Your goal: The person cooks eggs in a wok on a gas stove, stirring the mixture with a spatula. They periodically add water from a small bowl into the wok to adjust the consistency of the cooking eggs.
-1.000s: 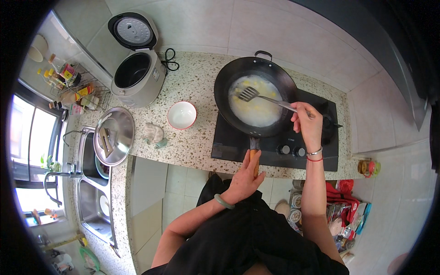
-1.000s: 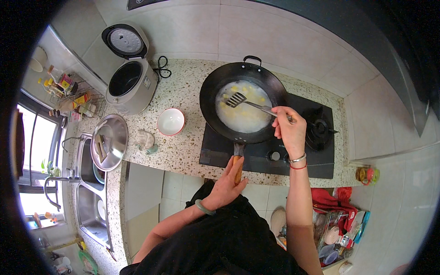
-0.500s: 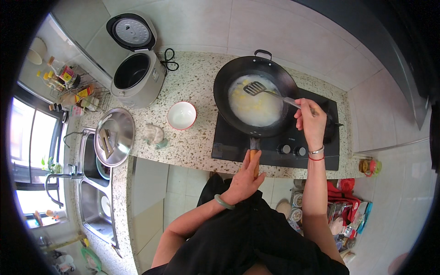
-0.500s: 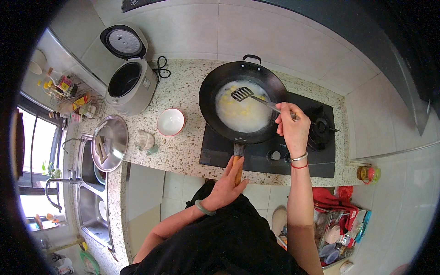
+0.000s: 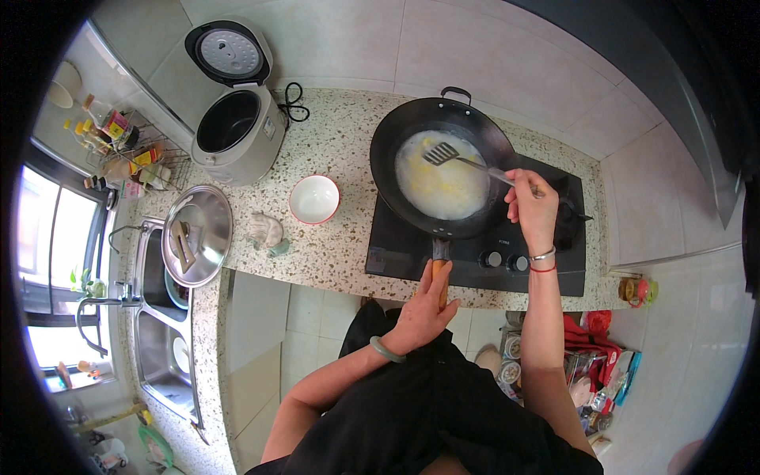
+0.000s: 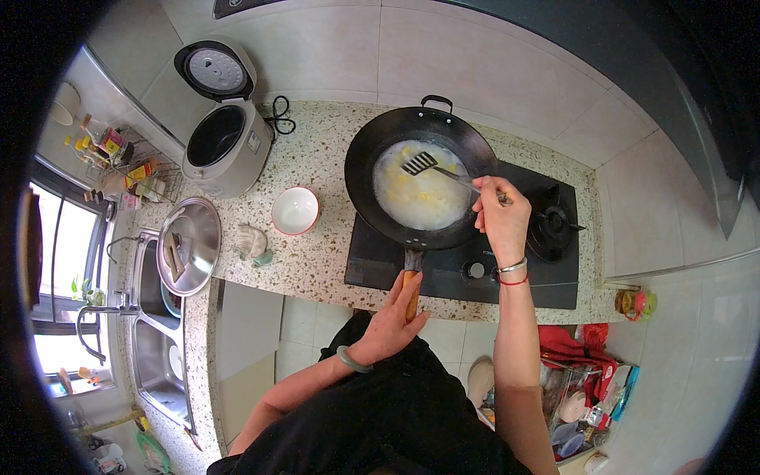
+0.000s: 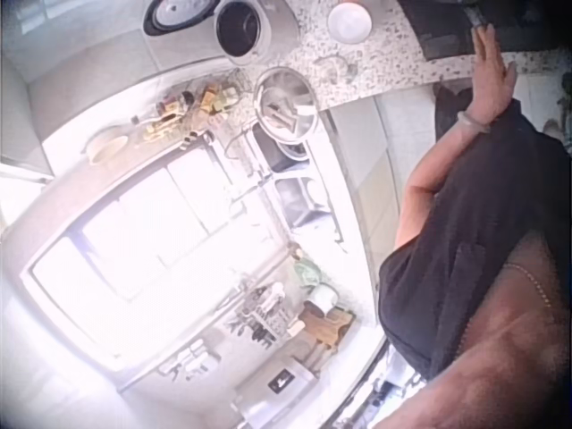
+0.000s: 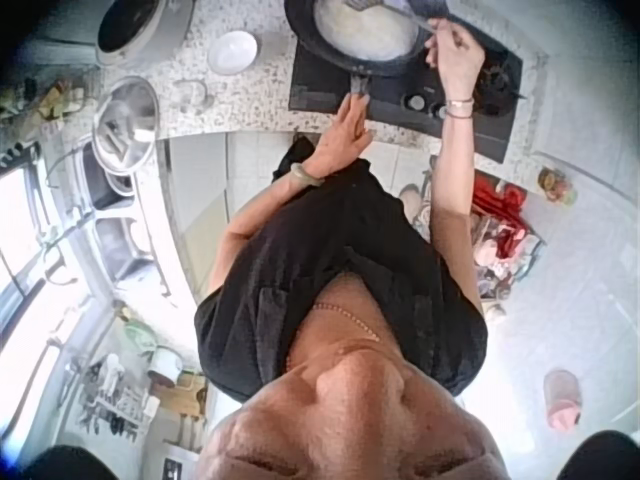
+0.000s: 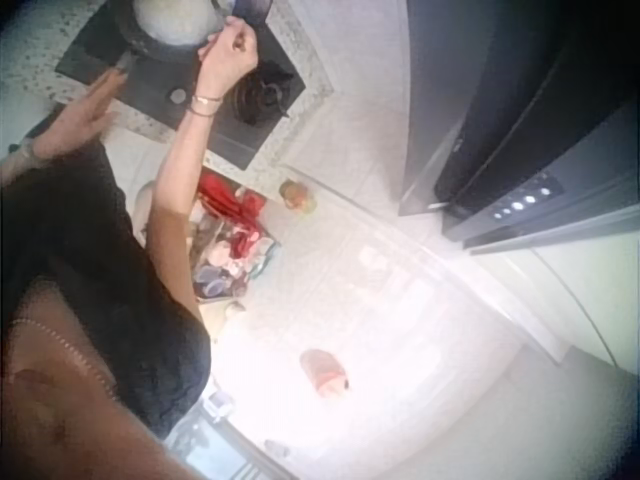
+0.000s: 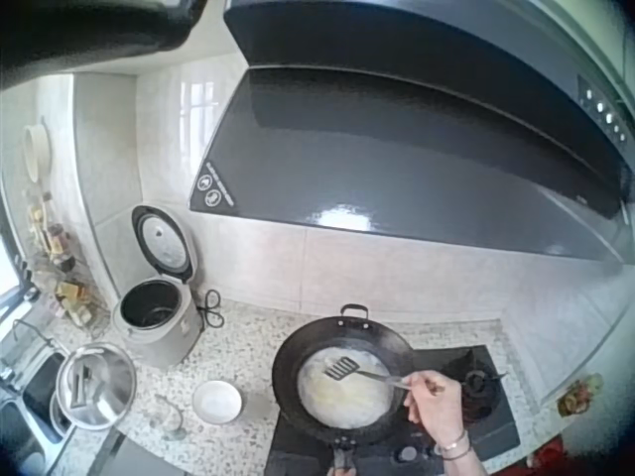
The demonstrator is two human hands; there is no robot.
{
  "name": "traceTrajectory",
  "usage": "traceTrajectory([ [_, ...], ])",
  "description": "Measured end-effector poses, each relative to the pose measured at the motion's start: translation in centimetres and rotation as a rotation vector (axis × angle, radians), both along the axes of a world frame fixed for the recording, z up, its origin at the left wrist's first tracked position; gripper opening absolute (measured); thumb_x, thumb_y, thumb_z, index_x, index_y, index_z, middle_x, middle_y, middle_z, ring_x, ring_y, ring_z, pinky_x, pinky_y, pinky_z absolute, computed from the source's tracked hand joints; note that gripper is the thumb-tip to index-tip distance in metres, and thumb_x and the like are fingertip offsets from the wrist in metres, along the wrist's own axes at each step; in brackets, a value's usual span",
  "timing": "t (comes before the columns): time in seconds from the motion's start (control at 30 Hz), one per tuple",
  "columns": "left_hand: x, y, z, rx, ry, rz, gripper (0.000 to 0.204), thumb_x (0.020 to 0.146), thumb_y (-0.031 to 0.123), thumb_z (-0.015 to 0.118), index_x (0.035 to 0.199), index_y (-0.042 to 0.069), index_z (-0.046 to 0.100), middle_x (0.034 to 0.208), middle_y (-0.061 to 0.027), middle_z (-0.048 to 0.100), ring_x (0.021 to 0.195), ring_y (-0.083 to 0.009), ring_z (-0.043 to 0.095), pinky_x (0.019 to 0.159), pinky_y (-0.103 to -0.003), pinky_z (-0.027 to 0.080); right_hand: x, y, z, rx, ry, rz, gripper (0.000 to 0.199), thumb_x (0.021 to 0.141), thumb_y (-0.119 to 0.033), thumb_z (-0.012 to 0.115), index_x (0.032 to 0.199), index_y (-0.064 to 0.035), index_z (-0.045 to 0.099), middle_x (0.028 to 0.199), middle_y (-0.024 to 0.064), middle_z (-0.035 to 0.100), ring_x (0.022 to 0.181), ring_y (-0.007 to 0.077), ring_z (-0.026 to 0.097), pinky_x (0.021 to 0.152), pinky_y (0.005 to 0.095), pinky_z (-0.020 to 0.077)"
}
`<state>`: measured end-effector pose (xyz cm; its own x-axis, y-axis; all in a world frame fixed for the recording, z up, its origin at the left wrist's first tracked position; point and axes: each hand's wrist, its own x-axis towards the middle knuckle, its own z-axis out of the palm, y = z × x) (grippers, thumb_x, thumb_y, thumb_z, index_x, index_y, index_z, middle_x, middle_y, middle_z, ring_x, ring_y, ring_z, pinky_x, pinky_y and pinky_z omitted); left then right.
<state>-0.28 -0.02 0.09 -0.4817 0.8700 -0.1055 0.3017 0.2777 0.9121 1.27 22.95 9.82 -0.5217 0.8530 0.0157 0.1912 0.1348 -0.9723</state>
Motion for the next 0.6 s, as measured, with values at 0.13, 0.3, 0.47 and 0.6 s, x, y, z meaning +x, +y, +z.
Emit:
traceTrajectory([
  [0.13, 0.0, 0.0, 0.1, -0.015, -0.01, -0.009, 0.072, 0.087, 0.027, 0.062, 0.147, 0.017, 0.023, 0.149, -0.0298, 0.017, 0.105, -0.0494, 0.054, 0.083, -0.045, 0.05, -0.3, 0.2, -0.1, -0.02, -0.023, 0.001, 0.023, 0.095, -0.019, 0.053, 0.09, -0.0017, 0.067, 0.058, 0.0007, 0.056, 0.041, 0.0054, 0.047, 0.037, 0.0206, 0.0334],
  [0.3, 0.1, 0.0, -0.6, 0.031, 0.034, 0.0, 0.073, 0.087, 0.027, 0.061, 0.147, 0.017, 0.022, 0.149, -0.029, 0.018, 0.103, -0.0489, 0.055, 0.082, -0.046, 0.051, -0.2, -0.2, -0.6, 0.013, -0.02, 0.04, 0.021, 0.094, -0.018, 0.054, 0.089, -0.0024, 0.067, 0.058, 0.0013, 0.056, 0.041, 0.0059, 0.048, 0.037, 0.0215, 0.0338],
  [0.47, 0.2, -0.1, -0.4, 0.014, 0.059, 0.011, 0.072, 0.087, 0.027, 0.061, 0.147, 0.018, 0.022, 0.149, -0.0287, 0.019, 0.102, -0.0487, 0.056, 0.082, -0.046, 0.051, 1.4, -2.1, -1.2, 0.123, -0.005, 0.108, 0.018, 0.094, -0.014, 0.056, 0.092, -0.0006, 0.068, 0.062, 0.0016, 0.058, 0.046, 0.005, 0.05, 0.043, 0.0204, 0.0385],
  [0.6, 0.2, -0.1, -0.1, 0.002, -0.003, 0.01, 0.07, 0.088, 0.027, 0.061, 0.146, 0.017, 0.024, 0.149, -0.0277, 0.02, 0.115, -0.0492, 0.048, 0.089, -0.044, 0.047, 4.3, -2.4, 0.6, 0.064, 0.002, 0.003, 0.019, 0.094, -0.015, 0.055, 0.095, -0.0002, 0.067, 0.065, 0.0017, 0.058, 0.048, 0.0046, 0.05, 0.043, 0.0197, 0.0386],
])
